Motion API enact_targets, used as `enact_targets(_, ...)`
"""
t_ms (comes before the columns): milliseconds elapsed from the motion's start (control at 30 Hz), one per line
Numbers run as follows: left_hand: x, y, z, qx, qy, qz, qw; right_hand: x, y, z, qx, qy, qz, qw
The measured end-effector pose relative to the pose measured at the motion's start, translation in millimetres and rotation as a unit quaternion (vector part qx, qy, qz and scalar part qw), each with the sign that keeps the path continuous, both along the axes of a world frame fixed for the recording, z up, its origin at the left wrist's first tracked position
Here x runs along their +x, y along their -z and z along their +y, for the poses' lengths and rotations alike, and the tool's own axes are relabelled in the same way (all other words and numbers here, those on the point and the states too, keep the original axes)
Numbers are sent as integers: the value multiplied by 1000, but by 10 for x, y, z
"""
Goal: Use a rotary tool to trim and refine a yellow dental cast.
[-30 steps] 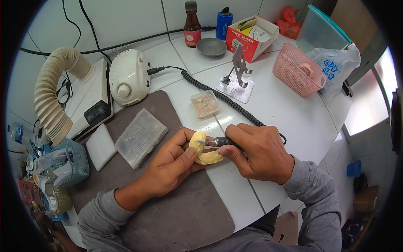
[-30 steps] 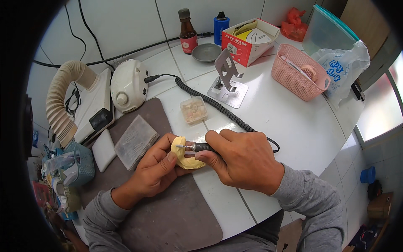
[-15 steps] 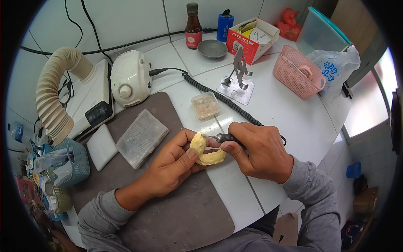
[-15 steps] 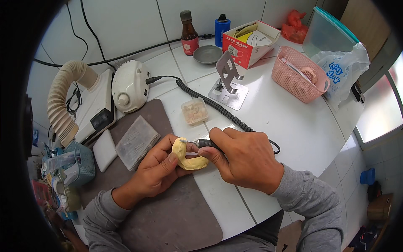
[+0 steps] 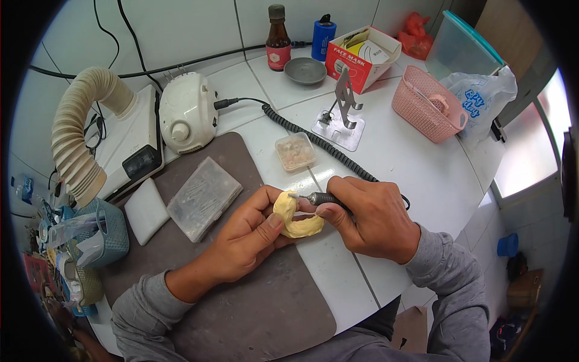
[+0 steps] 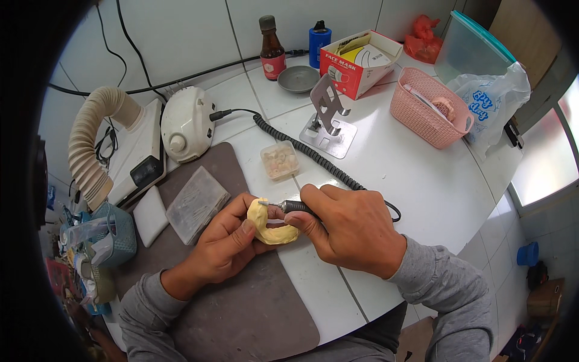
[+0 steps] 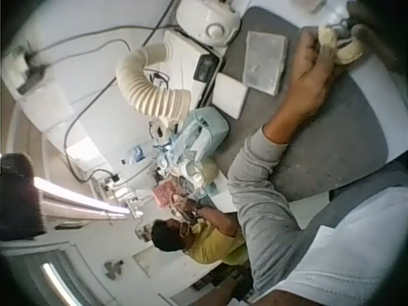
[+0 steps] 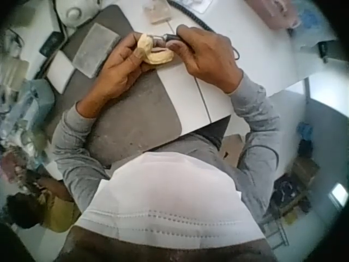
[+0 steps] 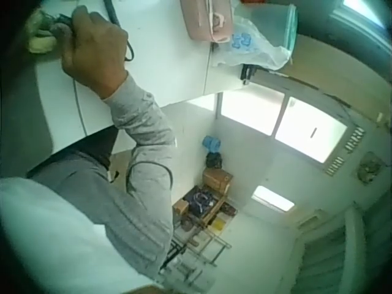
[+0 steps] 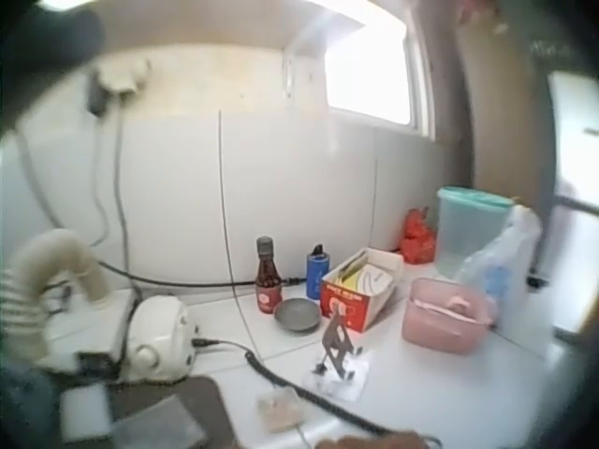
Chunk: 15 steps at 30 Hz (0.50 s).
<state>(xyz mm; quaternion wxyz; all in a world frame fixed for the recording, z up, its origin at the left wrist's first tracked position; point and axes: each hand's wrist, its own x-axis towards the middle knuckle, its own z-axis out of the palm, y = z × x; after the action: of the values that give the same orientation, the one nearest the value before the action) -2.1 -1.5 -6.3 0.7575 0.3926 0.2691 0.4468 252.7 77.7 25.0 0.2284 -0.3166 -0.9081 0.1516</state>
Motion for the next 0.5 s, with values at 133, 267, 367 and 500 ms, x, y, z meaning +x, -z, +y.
enact_targets(133, -5, 25, -5, 2, 5, -12, 1000, -9, -7, -29, -2, -4, 0, 1000)
enact_targets(267, -6, 13, -4, 7, 7, -9, 1000, -9, -19, -24, -4, -1, -3, 1000)
enact_targets(367, -7, 19, -3, 3, 7, -12, 1000, -11, -19, -31, -10, -1, -5, 1000)
enact_targets(500, -9, 14, -1, 6, 9, -11, 1000, -2, -17, -17, -3, 0, -6, 1000)
